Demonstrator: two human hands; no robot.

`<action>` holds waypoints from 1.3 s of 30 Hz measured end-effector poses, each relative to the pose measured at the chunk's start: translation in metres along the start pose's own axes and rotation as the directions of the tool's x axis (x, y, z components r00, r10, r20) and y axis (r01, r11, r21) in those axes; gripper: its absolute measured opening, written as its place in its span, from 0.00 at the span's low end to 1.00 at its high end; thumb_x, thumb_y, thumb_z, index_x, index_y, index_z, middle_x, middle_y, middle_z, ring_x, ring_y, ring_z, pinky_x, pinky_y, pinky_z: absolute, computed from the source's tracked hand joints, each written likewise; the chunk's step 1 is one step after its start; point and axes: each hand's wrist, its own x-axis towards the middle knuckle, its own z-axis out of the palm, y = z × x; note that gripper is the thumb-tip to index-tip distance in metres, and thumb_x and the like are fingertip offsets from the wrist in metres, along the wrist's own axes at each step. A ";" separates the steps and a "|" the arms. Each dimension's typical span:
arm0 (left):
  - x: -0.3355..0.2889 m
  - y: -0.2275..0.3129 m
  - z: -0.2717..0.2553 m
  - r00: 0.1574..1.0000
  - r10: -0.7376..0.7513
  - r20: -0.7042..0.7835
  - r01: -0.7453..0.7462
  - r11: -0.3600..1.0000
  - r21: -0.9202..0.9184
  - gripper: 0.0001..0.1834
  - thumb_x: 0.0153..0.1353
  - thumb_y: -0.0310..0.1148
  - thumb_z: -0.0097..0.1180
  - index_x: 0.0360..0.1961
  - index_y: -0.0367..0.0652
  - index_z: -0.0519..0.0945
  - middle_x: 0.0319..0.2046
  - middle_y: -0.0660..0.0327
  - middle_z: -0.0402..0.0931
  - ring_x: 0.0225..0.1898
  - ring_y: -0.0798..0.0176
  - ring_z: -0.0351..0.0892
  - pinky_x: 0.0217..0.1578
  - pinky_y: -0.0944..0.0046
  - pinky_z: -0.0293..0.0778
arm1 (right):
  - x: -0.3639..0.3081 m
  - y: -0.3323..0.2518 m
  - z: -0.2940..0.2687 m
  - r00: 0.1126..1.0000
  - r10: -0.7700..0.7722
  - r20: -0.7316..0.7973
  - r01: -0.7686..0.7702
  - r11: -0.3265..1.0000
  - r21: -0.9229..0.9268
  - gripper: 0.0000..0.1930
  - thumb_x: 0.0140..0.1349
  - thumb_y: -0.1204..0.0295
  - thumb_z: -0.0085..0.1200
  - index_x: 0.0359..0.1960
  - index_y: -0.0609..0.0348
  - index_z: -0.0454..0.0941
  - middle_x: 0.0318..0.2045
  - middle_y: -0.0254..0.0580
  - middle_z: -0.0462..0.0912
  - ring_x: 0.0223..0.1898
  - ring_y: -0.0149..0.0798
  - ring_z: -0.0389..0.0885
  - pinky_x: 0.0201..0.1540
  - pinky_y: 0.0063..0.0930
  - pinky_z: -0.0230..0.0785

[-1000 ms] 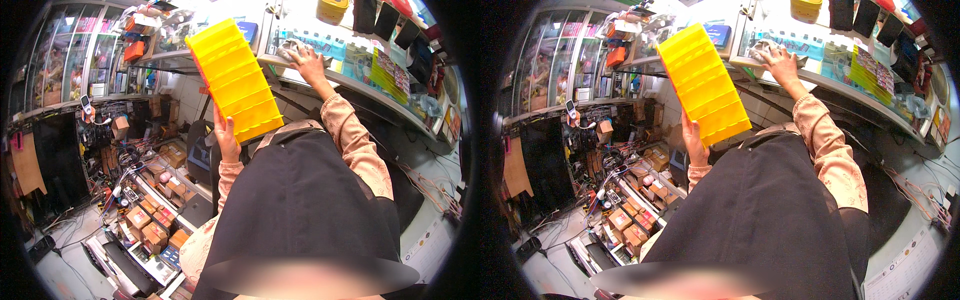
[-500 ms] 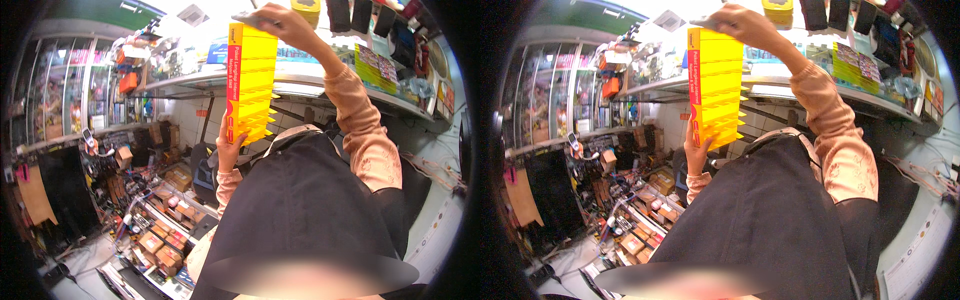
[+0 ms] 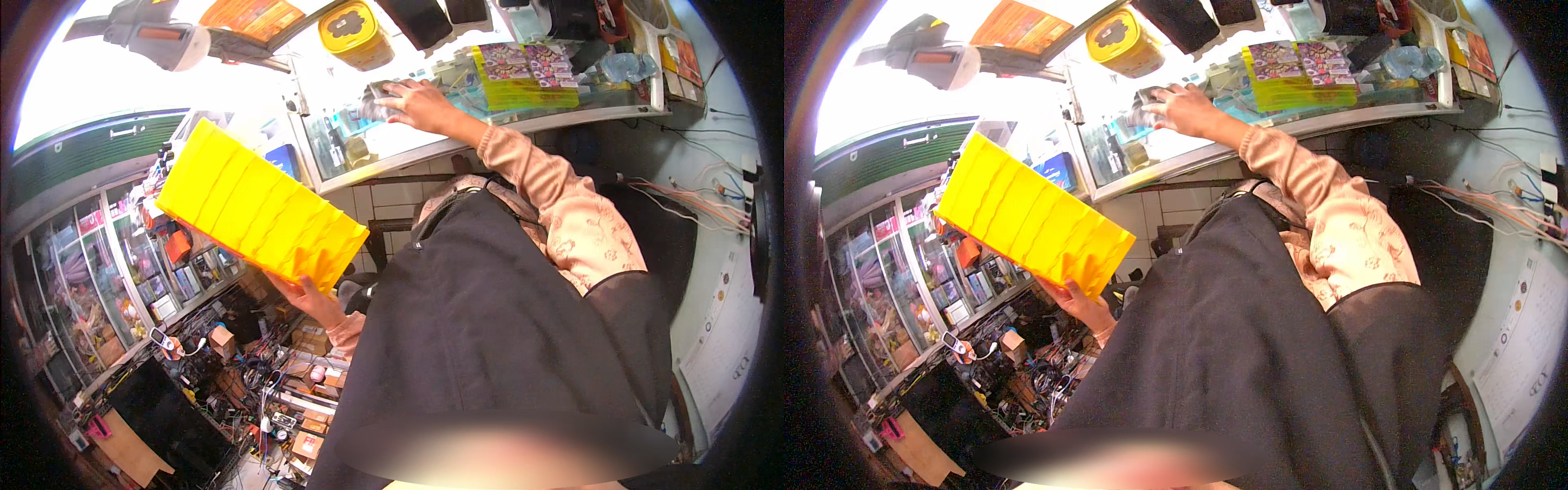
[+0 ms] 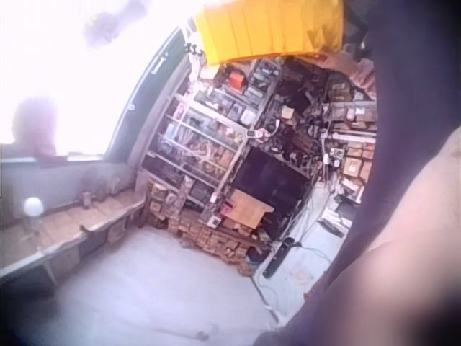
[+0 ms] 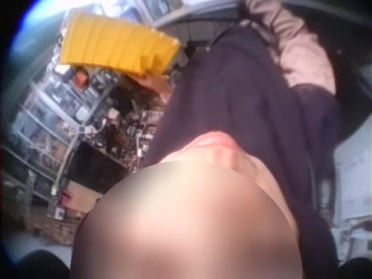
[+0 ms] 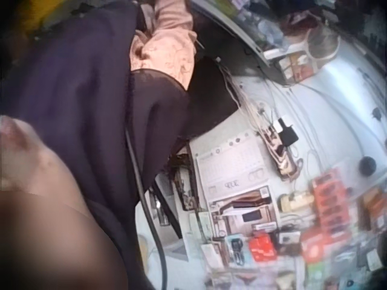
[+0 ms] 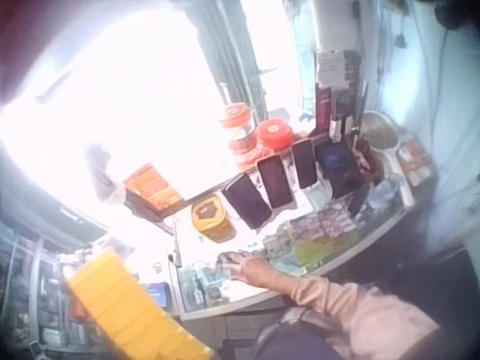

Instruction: The person organizes small retail items on a glass counter. They place several colorful packets into a yellow plastic tray, then wipe the counter surface with a cloth. The person continues arranging packets and other small items on the counter and in the tray.

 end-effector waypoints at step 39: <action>-0.023 -0.079 0.072 0.952 -0.290 -0.097 0.281 0.955 -0.100 0.37 0.65 0.52 0.53 0.69 0.48 0.57 0.67 0.59 0.59 0.63 0.59 0.65 0.64 0.59 0.61 | -0.180 0.143 -0.160 0.465 0.751 -0.469 -0.800 0.583 0.141 0.08 0.65 0.71 0.53 0.37 0.64 0.76 0.36 0.45 0.73 0.34 0.40 0.76 0.40 0.32 0.70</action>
